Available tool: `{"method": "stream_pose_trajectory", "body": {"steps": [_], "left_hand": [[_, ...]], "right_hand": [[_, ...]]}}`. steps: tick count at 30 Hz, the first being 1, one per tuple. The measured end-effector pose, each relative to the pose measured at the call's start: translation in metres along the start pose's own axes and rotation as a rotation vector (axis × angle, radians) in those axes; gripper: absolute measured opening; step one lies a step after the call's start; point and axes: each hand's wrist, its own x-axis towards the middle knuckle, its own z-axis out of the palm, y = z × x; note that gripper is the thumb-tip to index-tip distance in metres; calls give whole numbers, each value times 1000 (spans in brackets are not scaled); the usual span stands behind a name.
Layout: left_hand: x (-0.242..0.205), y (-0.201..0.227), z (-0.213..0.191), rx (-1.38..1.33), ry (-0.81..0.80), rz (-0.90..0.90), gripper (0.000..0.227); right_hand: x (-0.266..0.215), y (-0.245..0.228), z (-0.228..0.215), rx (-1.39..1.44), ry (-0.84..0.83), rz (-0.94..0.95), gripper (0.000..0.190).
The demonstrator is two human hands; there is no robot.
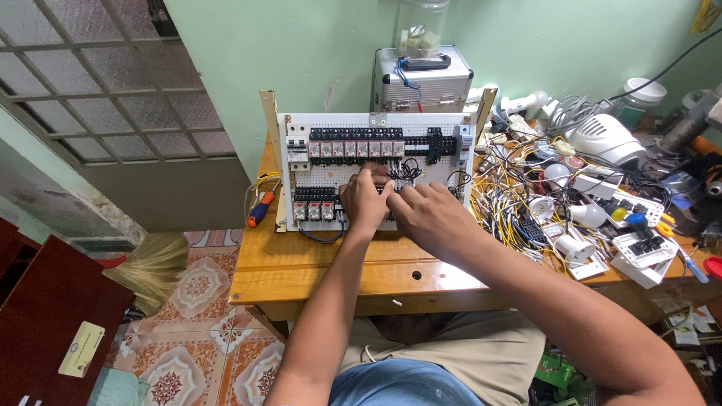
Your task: The person sits on the floor and uses a screwdriver to connect wires to a white electrical panel mounted on a wooden table. They repeatedly strip wire ends, insert them into terminal blocks, and tighten the screws to secure the connections.
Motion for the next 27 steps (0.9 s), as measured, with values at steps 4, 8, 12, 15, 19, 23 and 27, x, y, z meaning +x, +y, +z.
{"method": "stream_pose_trajectory", "body": {"steps": [4, 8, 12, 15, 19, 23, 27], "left_hand": [[1, 0, 0, 14, 2, 6, 27], [-1, 4, -2, 13, -2, -8, 27], [1, 1, -2, -10, 11, 5, 28], [3, -4, 4, -22, 13, -7, 29], [5, -14, 12, -21, 62, -17, 31], [1, -8, 8, -103, 131, -56, 31], [0, 2, 8, -151, 232, -143, 29]], "right_hand": [[-1, -1, 15, 12, 56, 14, 23], [-1, -6, 29, 52, 179, 84, 19], [4, -20, 25, 171, 328, 252, 20], [5, -21, 25, 178, 409, 264, 22], [-2, -7, 3, 287, 417, 275, 23], [-22, 7, -9, 560, 539, 438, 18], [-55, 24, 31, 978, 684, 618, 15]]}}
